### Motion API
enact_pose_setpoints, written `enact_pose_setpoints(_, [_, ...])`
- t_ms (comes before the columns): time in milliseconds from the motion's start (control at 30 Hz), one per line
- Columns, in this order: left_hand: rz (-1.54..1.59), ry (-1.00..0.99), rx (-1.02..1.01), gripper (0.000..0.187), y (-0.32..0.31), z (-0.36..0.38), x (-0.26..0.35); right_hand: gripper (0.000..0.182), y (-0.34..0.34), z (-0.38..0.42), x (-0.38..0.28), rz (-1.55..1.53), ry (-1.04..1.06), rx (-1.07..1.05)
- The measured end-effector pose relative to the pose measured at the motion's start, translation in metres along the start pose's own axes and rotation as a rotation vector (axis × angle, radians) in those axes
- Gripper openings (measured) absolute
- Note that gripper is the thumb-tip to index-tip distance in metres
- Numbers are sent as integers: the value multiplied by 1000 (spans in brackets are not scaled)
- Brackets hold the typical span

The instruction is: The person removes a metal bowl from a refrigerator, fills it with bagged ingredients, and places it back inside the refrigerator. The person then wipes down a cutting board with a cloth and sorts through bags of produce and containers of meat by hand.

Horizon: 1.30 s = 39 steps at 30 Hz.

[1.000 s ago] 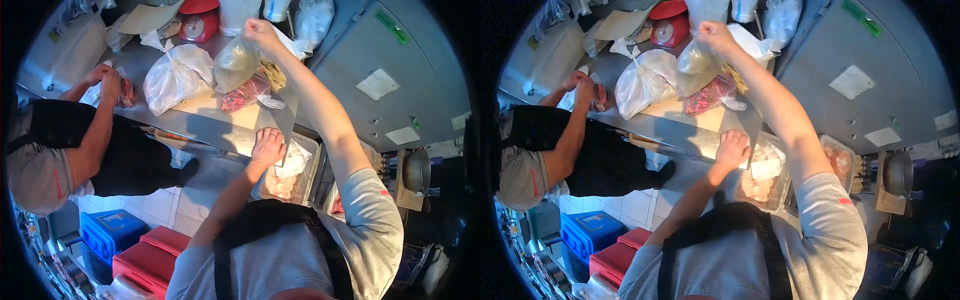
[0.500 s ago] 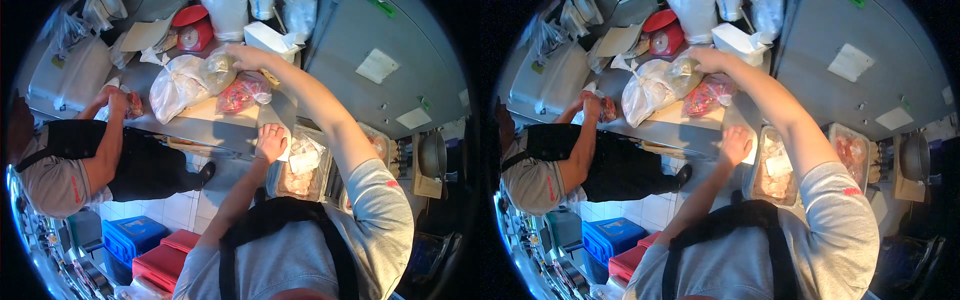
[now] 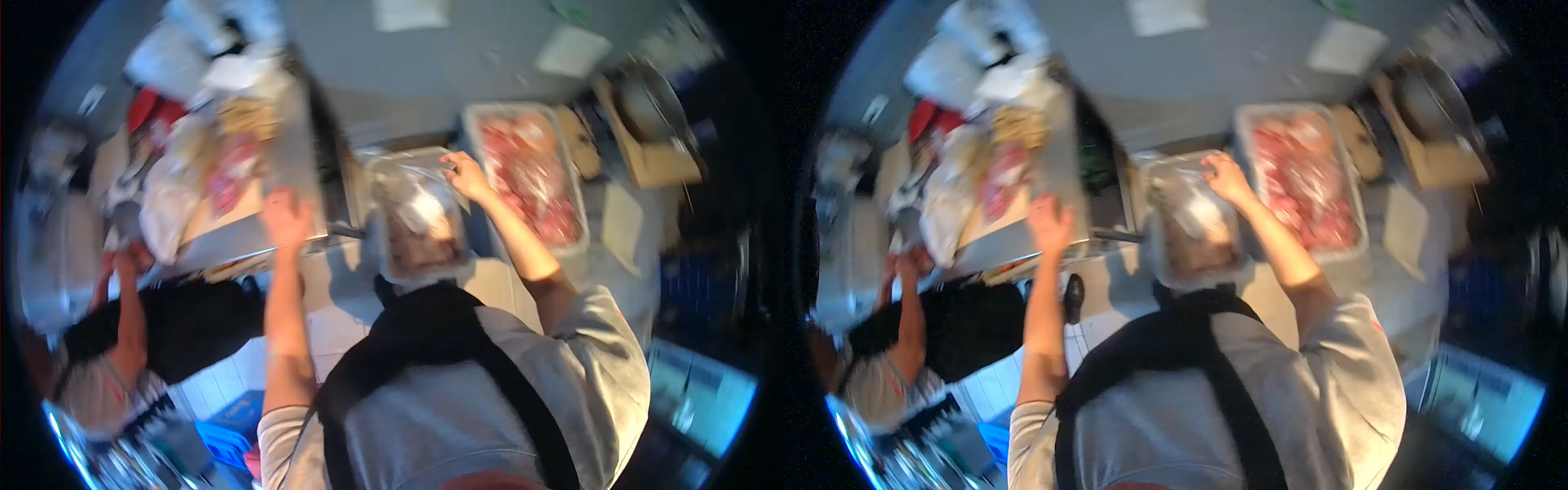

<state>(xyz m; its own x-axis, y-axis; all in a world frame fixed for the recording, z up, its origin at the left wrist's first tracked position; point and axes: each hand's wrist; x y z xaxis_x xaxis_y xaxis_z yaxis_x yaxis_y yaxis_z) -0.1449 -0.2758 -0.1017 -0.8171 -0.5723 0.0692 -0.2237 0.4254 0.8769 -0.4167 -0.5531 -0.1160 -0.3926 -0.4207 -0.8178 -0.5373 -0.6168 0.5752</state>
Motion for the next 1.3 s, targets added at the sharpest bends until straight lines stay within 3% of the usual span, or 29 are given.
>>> enact_pose_setpoints(67, [-164,12,-52,49,-4,-2,0,31,33,53,61,167,-224,33])
enact_pose_setpoints(100, [-183,108,-185,53,10,-10,14,32,50,73,81,181,-344,25])
enact_pose_setpoints(133, [-252,207,-187,57,9,-7,28,31,54,88,133,128,-528,-30])
enact_pose_setpoints(200, [-347,309,-251,69,-3,-3,43,30,76,126,170,160,-530,42])
enact_pose_setpoints(333, [-406,307,-281,70,2,-5,61,24,112,162,233,139,-598,58])
enact_pose_setpoints(567, [-361,256,-220,66,2,-3,56,27,132,105,272,137,-637,88])
enact_pose_setpoints(600, [-363,253,-221,66,0,-4,56,24,131,94,276,111,-549,108])
enact_pose_setpoints(733, [-338,244,-220,66,1,-4,57,21,127,37,273,42,-555,61])
enact_pose_setpoints(800, [-324,227,-215,66,1,-4,57,21,129,9,257,79,-492,284])
enact_pose_setpoints(833, [-309,204,-210,66,2,-4,56,21,132,-3,260,75,-485,271])
enact_pose_setpoints(900, [-298,189,-198,66,3,-6,57,32,143,-35,279,221,-484,265])
enact_pose_setpoints(967, [-290,179,-190,65,3,-7,59,34,136,-66,372,-9,-389,336])
enact_pose_setpoints(1033, [-208,145,-168,65,4,-8,58,35,146,-85,390,574,-126,378])
enact_pose_setpoints(1100, [-252,173,-180,64,6,-14,63,42,128,-130,482,-426,-1,821])
enact_pose_setpoints(1167, [-205,148,-189,63,6,-15,62,51,172,-111,372,252,78,450])
enact_pose_setpoints(1200, [-217,141,-186,62,7,-16,65,51,163,-116,388,239,79,430])
enact_pose_setpoints(1267, [-213,153,-199,63,8,-17,68,57,154,-123,421,41,-480,430])
enact_pose_setpoints(1300, [-193,154,-196,63,7,-17,68,57,148,-121,426,38,-481,418])
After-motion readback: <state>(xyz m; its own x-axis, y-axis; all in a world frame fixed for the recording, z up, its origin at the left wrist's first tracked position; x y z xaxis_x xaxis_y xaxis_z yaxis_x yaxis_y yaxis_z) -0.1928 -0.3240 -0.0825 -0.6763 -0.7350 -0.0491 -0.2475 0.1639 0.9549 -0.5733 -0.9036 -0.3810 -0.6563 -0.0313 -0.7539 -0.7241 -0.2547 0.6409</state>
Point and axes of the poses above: each hand's wrist, its own z-axis away from the middle knuckle, its own y-axis out of the back of the hand, x = y × z, and after that the axes turned 9 degrees about -z, right-handed
